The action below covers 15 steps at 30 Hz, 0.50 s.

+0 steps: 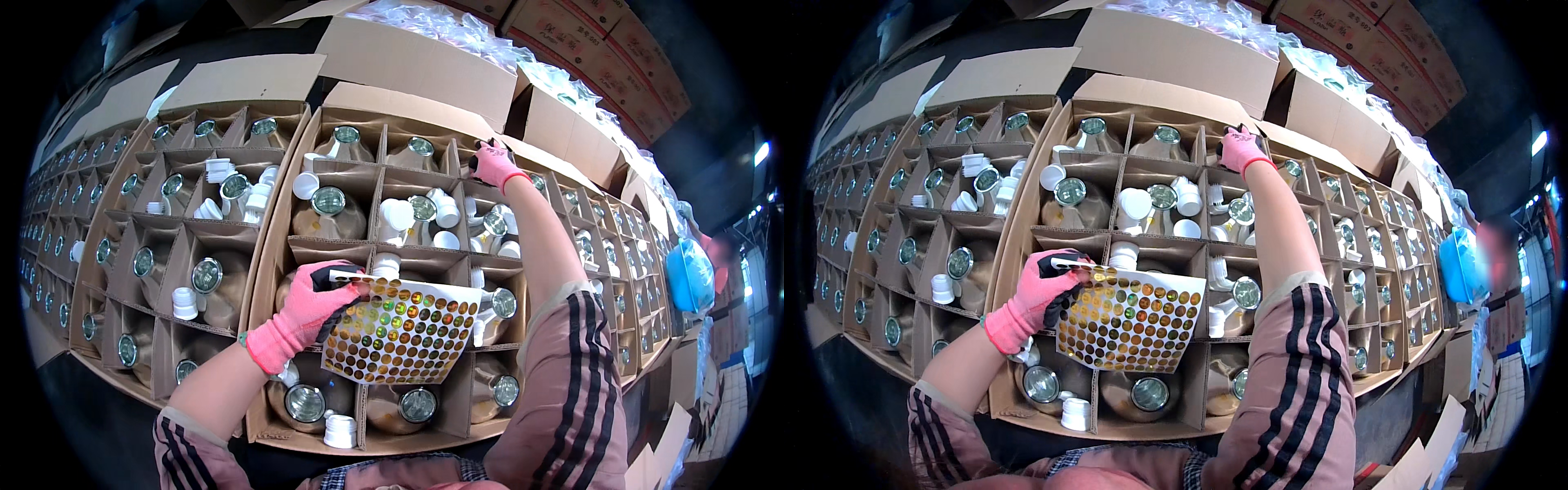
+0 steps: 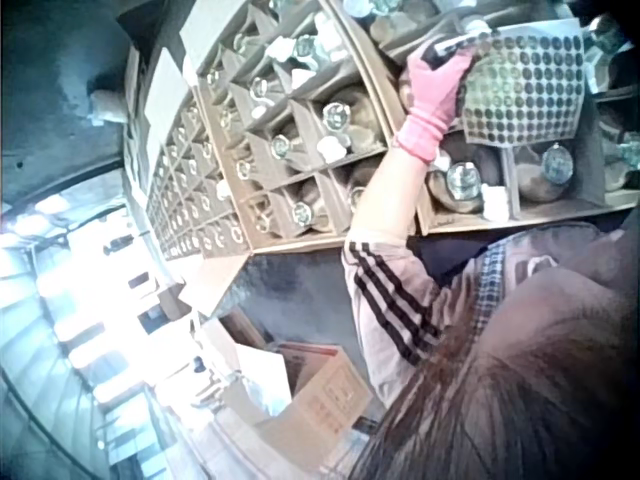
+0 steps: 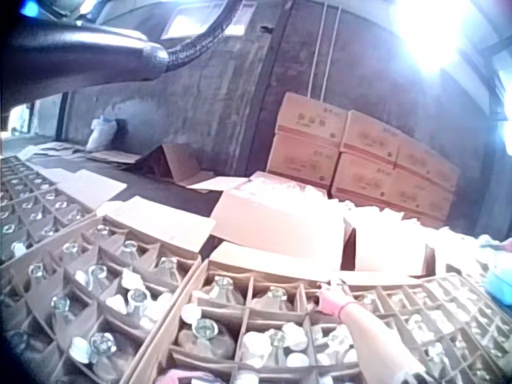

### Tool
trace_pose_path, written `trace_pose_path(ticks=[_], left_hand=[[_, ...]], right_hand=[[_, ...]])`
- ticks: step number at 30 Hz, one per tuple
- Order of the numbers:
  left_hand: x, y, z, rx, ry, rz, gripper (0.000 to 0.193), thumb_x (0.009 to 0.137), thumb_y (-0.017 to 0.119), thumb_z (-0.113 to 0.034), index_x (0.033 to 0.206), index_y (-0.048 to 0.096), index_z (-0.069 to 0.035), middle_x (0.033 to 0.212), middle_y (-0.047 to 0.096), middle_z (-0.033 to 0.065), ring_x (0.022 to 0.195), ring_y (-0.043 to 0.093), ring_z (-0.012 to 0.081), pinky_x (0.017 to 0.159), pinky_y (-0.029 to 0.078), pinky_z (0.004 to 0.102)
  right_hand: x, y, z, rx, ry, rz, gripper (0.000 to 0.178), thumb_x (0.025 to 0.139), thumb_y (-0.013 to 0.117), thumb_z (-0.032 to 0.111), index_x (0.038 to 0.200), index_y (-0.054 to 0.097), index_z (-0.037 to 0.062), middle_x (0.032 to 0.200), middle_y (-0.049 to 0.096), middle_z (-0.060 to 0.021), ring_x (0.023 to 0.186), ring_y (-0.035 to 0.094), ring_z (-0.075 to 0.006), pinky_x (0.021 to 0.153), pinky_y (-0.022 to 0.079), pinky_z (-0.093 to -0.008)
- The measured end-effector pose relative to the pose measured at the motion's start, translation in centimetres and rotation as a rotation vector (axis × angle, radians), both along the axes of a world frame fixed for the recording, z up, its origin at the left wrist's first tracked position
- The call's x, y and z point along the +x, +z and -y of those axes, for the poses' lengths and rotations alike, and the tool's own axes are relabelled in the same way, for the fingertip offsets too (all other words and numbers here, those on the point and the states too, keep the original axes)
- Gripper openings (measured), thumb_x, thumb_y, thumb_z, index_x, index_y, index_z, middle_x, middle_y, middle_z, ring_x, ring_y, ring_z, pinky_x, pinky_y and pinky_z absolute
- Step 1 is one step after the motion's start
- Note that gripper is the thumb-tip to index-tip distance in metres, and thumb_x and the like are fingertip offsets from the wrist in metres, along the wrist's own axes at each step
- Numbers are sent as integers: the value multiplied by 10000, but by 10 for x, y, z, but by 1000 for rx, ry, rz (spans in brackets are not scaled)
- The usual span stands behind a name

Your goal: The person applies round stickers to the lids of glass jars arranged in cardboard boxes. They peel individual stickers from a sheet and press them onto the jar tops one by one.

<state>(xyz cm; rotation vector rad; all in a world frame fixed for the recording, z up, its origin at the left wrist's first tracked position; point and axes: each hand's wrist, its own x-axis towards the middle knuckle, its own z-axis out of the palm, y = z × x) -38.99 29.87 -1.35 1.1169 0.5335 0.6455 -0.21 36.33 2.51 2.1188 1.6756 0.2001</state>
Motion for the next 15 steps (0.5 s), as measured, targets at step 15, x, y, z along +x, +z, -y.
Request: trace_pose_path(ticks=[15], left_hand=[[-5,2,-1,-5,-37,-11,211,722,620,-29,924,585,22,886,618,58,818,568,109,763,458,248]], right_hand=[[-13,-13,-15,-11,129,330,276,668,628,176,943,611,148,1095,506,-49,1124,404,-270,908,337,-435]])
